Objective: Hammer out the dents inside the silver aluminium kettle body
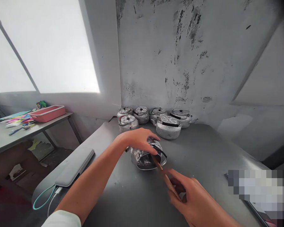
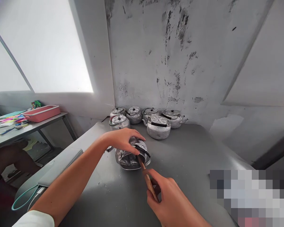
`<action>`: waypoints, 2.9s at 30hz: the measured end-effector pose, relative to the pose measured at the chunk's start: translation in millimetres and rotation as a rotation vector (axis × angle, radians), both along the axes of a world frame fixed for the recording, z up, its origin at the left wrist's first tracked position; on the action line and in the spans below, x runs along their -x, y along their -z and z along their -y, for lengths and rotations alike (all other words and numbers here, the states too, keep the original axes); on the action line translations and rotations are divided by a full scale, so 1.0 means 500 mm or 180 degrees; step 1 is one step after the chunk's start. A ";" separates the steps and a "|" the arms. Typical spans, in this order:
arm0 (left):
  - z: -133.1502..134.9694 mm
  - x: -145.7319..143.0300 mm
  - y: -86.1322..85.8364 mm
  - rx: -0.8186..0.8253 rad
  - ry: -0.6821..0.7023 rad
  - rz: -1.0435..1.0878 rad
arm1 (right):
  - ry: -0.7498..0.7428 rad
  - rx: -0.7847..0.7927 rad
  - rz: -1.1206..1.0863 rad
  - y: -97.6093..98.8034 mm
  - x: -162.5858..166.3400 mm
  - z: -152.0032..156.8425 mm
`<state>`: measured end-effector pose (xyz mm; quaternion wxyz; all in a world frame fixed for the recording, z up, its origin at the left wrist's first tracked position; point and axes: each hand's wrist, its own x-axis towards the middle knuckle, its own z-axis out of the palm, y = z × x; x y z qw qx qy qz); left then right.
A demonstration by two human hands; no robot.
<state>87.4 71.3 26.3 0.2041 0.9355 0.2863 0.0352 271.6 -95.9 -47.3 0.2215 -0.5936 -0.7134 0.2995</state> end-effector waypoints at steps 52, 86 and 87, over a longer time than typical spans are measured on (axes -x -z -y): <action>-0.030 -0.017 0.022 0.0599 0.0171 0.0522 | 0.0699 0.0888 -0.1540 0.041 0.017 -0.020; -0.039 -0.025 0.046 0.1147 -0.0324 0.1572 | 0.0620 0.1048 -0.1449 0.061 0.022 -0.030; -0.045 -0.025 0.055 0.1388 -0.0531 0.1999 | 0.0605 0.1015 -0.1419 0.062 0.021 -0.030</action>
